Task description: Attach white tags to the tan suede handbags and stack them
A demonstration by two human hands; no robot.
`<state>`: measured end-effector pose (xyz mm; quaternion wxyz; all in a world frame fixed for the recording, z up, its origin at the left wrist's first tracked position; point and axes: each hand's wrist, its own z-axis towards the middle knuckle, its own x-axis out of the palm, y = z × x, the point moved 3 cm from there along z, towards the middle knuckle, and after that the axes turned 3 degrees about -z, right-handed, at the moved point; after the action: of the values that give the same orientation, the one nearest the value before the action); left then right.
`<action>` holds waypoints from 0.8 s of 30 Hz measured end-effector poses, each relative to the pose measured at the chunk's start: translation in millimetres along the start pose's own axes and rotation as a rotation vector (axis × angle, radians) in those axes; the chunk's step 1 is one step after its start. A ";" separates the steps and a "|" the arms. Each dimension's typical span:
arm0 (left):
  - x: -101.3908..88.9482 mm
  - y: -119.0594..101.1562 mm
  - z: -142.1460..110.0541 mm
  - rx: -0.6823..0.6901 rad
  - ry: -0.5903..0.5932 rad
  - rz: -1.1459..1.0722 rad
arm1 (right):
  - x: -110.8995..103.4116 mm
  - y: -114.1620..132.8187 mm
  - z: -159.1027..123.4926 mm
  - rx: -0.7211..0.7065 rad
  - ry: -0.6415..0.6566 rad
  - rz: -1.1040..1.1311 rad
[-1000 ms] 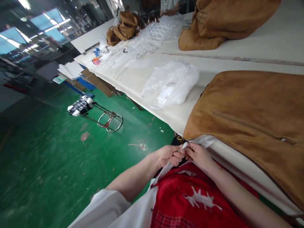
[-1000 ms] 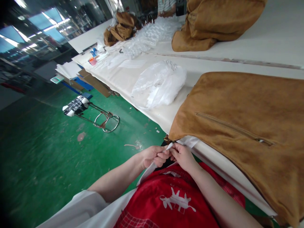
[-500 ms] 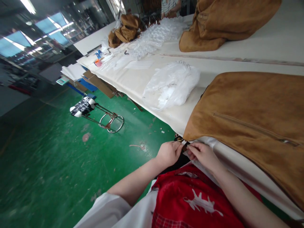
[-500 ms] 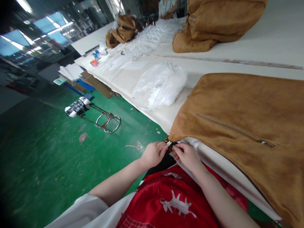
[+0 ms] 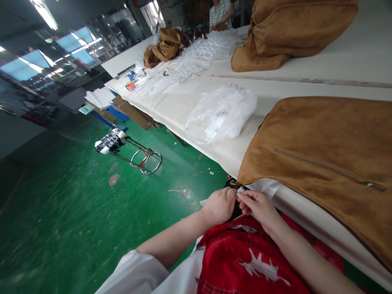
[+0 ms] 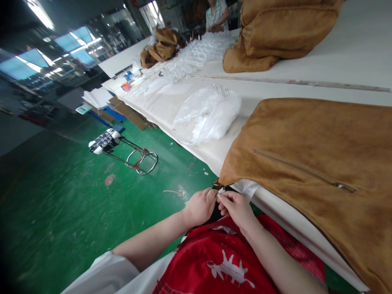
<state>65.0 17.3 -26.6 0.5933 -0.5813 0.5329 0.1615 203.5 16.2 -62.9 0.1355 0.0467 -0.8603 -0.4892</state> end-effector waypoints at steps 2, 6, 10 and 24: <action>-2.5 2.8 -1.6 -0.044 -0.045 -0.254 | 0.4 -1.0 -1.4 -0.010 -0.019 0.007; -1.7 10.1 -1.3 -0.213 -0.102 -0.732 | 1.2 -4.3 -2.6 -0.023 -0.037 0.008; 6.8 12.0 3.9 -0.310 0.037 -0.981 | 0.6 -10.8 -0.4 -0.039 -0.027 0.005; 2.8 2.1 7.2 -0.335 0.588 -1.356 | -7.1 4.9 4.1 -0.114 -0.116 -0.319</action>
<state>67.6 22.8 -31.8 0.2999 -0.8831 0.1633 -0.3217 209.4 23.6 -62.1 0.0089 0.1467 -0.8192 -0.5543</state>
